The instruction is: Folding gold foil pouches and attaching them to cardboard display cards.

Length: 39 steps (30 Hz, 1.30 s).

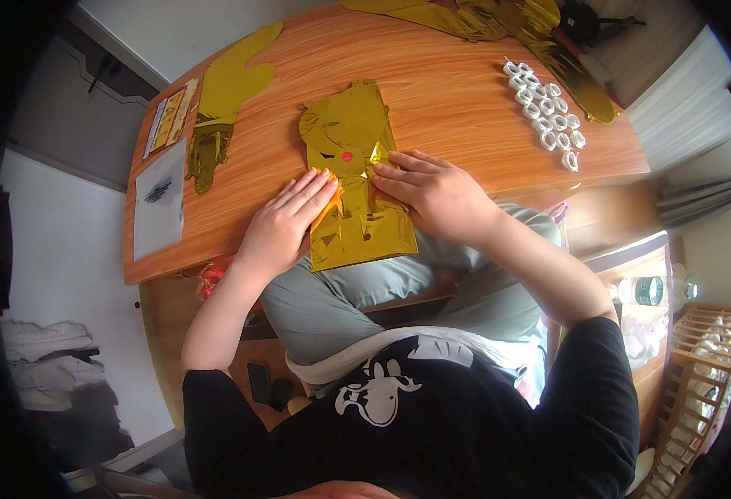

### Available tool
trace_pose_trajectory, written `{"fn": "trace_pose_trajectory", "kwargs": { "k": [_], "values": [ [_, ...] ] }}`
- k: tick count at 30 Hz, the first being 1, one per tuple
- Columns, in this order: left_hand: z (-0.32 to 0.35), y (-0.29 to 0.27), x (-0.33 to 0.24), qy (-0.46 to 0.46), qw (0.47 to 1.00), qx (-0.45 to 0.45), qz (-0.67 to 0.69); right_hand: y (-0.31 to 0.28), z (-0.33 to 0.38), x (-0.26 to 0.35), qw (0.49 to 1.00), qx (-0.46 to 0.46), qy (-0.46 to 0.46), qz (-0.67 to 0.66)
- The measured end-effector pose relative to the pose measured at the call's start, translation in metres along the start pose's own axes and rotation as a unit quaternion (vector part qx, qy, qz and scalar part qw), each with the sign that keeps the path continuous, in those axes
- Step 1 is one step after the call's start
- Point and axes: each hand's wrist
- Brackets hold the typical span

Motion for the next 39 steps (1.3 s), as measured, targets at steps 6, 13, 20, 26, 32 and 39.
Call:
{"fn": "trace_pose_trajectory", "kwargs": {
  "k": [6,13,20,26,32,39],
  "values": [
    [-0.0013,-0.0009,-0.0036,0.001,1.000,0.004,-0.010,0.0004,-0.0006,-0.0017,0.999,-0.014,-0.001,-0.032],
    [0.0002,-0.0019,-0.0023,0.001,1.000,0.000,0.005,-0.0037,-0.0022,0.0015,0.999,0.015,-0.019,0.036],
    [-0.0021,-0.0046,-0.0053,0.007,1.000,0.002,-0.006,-0.0012,-0.0031,0.0032,0.999,0.007,-0.014,0.032],
    [-0.0019,-0.0051,-0.0057,0.010,1.000,-0.003,-0.010,-0.0032,-0.0019,0.0026,0.998,0.031,-0.023,0.059],
    [-0.0040,-0.0061,-0.0061,0.002,1.000,-0.005,0.002,-0.0020,-0.0027,0.0019,1.000,0.017,-0.006,0.022],
    [-0.0061,-0.0078,-0.0037,-0.028,0.995,-0.030,0.094,-0.0061,-0.0062,-0.0040,0.996,-0.004,0.021,-0.091]
  ]
}}
Point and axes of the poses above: each hand's wrist, its own z-axis away from the middle knuckle, its own y-axis out of the palm, x = y × z, and after that the axes turned 6 degrees about x, right-handed
